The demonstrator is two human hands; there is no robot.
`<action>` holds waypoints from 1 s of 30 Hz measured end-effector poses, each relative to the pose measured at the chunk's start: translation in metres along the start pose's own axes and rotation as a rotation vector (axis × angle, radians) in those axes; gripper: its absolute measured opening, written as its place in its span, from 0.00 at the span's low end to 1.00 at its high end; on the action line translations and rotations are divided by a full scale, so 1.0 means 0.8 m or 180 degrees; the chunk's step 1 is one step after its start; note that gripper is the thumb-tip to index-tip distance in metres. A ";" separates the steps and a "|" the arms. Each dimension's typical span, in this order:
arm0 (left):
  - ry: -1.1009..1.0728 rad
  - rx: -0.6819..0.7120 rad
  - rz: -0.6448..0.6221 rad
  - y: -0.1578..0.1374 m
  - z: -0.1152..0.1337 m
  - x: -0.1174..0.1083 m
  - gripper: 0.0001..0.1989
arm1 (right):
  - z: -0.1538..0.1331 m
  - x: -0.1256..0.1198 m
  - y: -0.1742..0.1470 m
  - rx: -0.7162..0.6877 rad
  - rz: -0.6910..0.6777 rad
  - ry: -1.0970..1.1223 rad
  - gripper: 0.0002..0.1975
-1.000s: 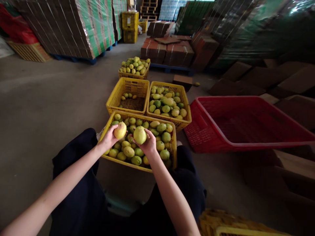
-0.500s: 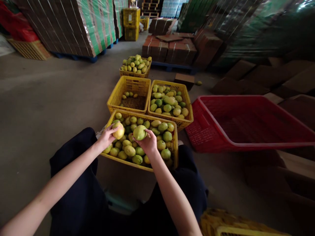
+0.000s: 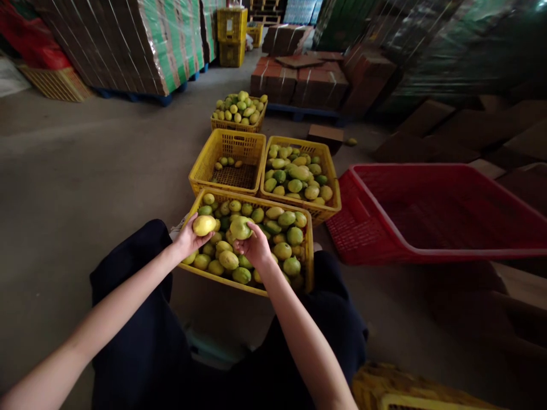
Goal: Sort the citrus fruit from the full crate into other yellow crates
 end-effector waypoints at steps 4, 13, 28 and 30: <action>-0.0050 0.0036 -0.0002 -0.002 0.001 0.002 0.12 | 0.010 0.005 0.000 0.0305 -0.0140 -0.0042 0.14; 0.0109 0.0101 -0.0610 -0.015 0.005 0.021 0.16 | 0.005 0.008 -0.004 -0.0109 0.0057 0.0338 0.11; -0.0277 0.0163 -0.1072 -0.017 -0.030 0.093 0.18 | -0.015 0.010 -0.015 -0.0565 -0.0059 0.0886 0.12; -0.0273 0.0216 -0.1124 -0.012 -0.033 0.103 0.19 | -0.020 0.008 -0.017 -0.0623 0.0033 0.0940 0.13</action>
Point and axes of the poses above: each hand's wrist, its own y-axis towards the middle knuckle, its own x-axis out of the palm, z = x × y, the point moved 7 cm from there along y, towards the middle knuckle, and after that the axes turned 7 degrees about -z, right-handed, at the moved point
